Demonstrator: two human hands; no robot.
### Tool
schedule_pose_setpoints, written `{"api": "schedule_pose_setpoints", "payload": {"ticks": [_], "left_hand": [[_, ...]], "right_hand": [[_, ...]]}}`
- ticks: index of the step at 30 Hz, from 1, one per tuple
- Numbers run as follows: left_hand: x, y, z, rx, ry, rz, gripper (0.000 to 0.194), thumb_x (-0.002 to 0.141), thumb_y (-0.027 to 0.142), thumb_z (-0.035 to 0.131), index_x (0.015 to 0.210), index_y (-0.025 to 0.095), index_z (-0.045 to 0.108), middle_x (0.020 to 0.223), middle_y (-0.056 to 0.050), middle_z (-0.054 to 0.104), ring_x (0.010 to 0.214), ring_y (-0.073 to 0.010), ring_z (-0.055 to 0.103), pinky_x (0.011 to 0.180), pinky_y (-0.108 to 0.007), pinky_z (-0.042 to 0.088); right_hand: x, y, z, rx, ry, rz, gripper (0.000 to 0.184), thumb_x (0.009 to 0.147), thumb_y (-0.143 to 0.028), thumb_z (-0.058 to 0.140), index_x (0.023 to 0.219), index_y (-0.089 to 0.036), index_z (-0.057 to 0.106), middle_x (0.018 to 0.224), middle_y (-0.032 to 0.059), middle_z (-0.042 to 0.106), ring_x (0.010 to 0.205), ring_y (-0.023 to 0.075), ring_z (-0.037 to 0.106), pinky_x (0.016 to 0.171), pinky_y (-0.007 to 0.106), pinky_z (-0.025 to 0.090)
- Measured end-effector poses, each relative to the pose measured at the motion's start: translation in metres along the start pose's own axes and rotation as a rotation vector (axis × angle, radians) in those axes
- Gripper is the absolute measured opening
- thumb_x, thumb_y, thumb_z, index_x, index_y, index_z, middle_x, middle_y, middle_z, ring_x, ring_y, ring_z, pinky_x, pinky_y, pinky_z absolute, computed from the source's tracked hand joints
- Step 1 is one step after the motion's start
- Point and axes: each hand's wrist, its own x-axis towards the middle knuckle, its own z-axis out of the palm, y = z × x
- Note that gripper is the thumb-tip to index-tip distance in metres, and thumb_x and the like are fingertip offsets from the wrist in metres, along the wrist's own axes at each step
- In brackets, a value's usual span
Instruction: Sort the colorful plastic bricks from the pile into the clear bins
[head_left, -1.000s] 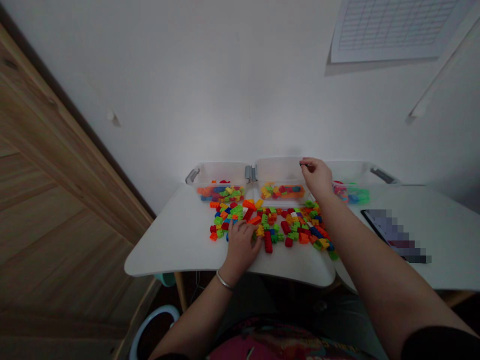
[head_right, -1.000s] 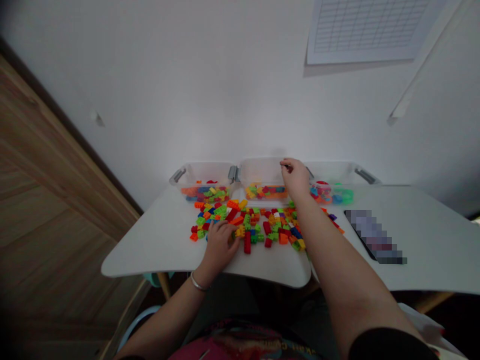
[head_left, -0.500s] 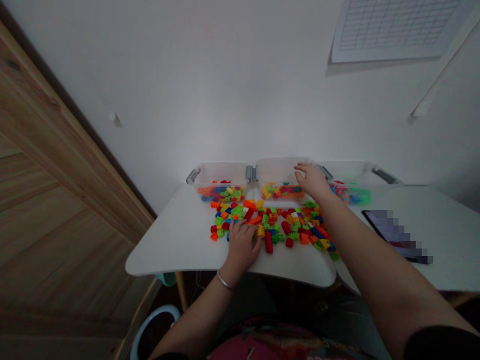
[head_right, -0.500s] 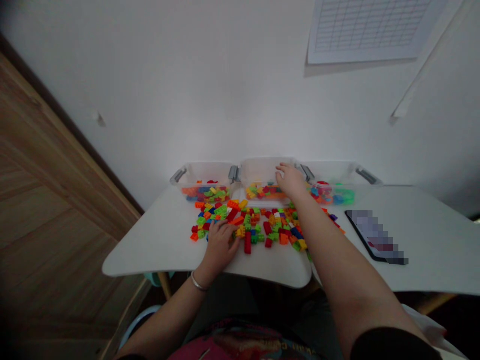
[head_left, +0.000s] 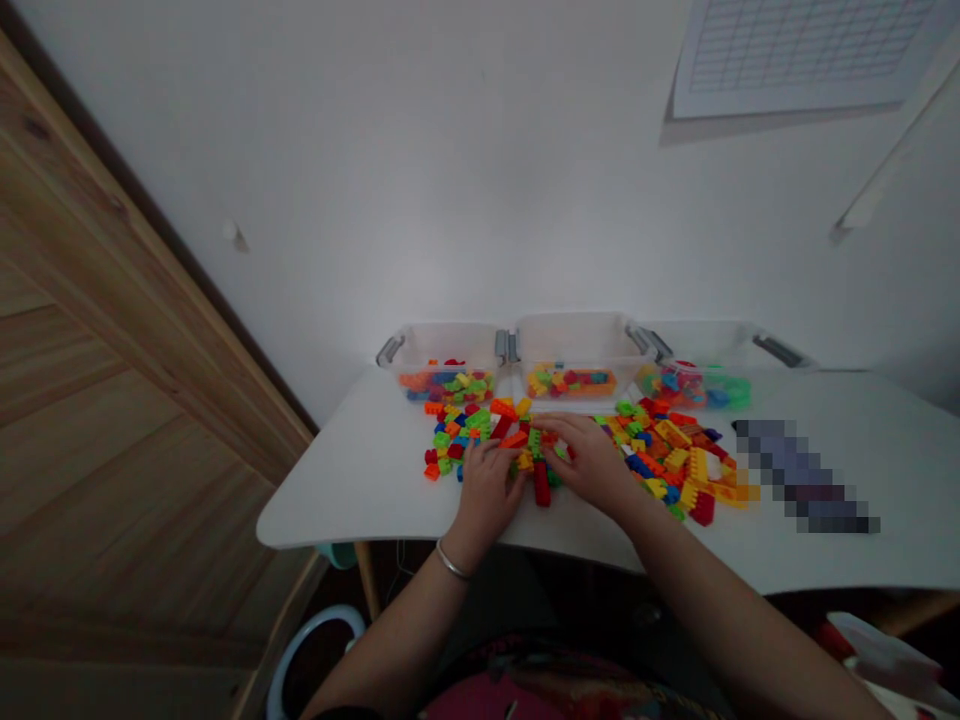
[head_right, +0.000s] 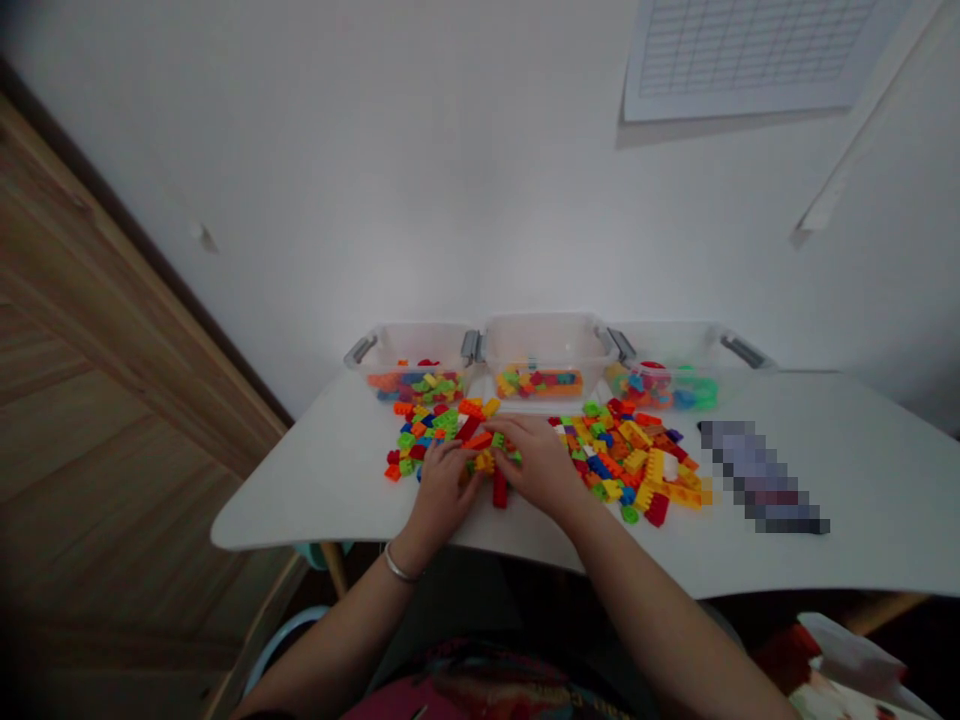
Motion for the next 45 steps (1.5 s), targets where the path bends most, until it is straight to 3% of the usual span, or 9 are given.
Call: {"api": "schedule_pose_setpoints", "payload": {"ticks": [3,7,14,21,29,38,41,45], "left_hand": [[0.000,0.000,0.000,0.006,-0.019,0.014,0.021,0.088,0.025,0.058,0.108,0.020,0.064,0.108,-0.008,0.070,0.116,-0.0265,0.053,0.111,-0.056,0.032],[0.000,-0.001,0.002,0.004,-0.029,0.018,0.026,0.087,0.022,0.060,0.113,0.022,0.064,0.111,-0.007,0.070,0.115,-0.0254,0.054,0.111,-0.056,0.031],[0.001,-0.001,-0.001,-0.013,-0.049,0.030,0.025,0.084,0.024,0.067,0.109,0.024,0.067,0.105,-0.005,0.072,0.113,-0.0252,0.054,0.111,-0.055,0.032],[0.002,0.000,-0.002,-0.053,-0.067,0.065,0.025,0.083,0.022,0.068,0.108,0.023,0.068,0.105,-0.005,0.071,0.114,-0.0258,0.052,0.104,-0.048,0.042],[0.001,0.005,-0.004,-0.006,-0.028,0.002,0.027,0.083,0.022,0.064,0.111,0.023,0.066,0.114,-0.005,0.068,0.116,-0.0271,0.051,0.111,-0.056,0.031],[0.000,0.005,-0.002,0.027,-0.049,0.000,0.025,0.083,0.023,0.063,0.108,0.024,0.067,0.111,-0.005,0.069,0.116,-0.0283,0.051,0.112,-0.058,0.027],[0.000,0.006,-0.003,0.030,-0.055,-0.001,0.025,0.083,0.022,0.063,0.108,0.023,0.067,0.110,-0.004,0.069,0.116,-0.0281,0.052,0.113,-0.058,0.027],[0.001,0.006,-0.003,0.037,-0.062,-0.002,0.026,0.082,0.024,0.065,0.108,0.023,0.067,0.111,-0.005,0.069,0.115,-0.0285,0.052,0.112,-0.059,0.028]], "right_hand": [[-0.018,0.002,0.015,-0.047,-0.072,0.007,0.033,0.086,-0.021,0.056,0.117,-0.025,0.063,0.117,0.0071,0.069,0.108,0.0234,0.063,0.097,0.045,0.048],[-0.031,0.009,0.025,-0.089,-0.074,0.017,0.033,0.085,-0.021,0.057,0.116,-0.025,0.064,0.112,0.0070,0.070,0.104,0.0244,0.064,0.099,0.049,0.046],[-0.040,0.016,0.031,-0.108,-0.058,0.034,0.025,0.084,-0.024,0.060,0.109,-0.025,0.067,0.103,0.0075,0.072,0.098,0.0253,0.064,0.091,0.046,0.050],[-0.041,0.015,0.033,-0.097,-0.041,0.026,0.020,0.084,-0.026,0.062,0.104,-0.023,0.067,0.098,0.0062,0.072,0.093,0.0242,0.064,0.086,0.042,0.049],[-0.042,0.023,0.036,-0.081,0.018,0.157,0.020,0.080,-0.025,0.062,0.099,-0.023,0.067,0.095,0.0072,0.072,0.091,0.0256,0.065,0.085,0.044,0.051],[-0.041,0.024,0.037,-0.032,0.016,0.181,0.018,0.080,-0.025,0.060,0.096,-0.023,0.066,0.092,0.0074,0.071,0.091,0.0262,0.065,0.086,0.046,0.051],[-0.040,0.024,0.037,0.006,0.075,0.202,0.018,0.078,-0.026,0.059,0.095,-0.022,0.064,0.093,0.0084,0.070,0.092,0.0264,0.065,0.086,0.046,0.052],[-0.033,0.025,0.028,0.056,0.246,0.280,0.020,0.079,-0.031,0.056,0.097,-0.023,0.060,0.089,0.0075,0.067,0.083,0.0240,0.064,0.077,0.042,0.054]]}}
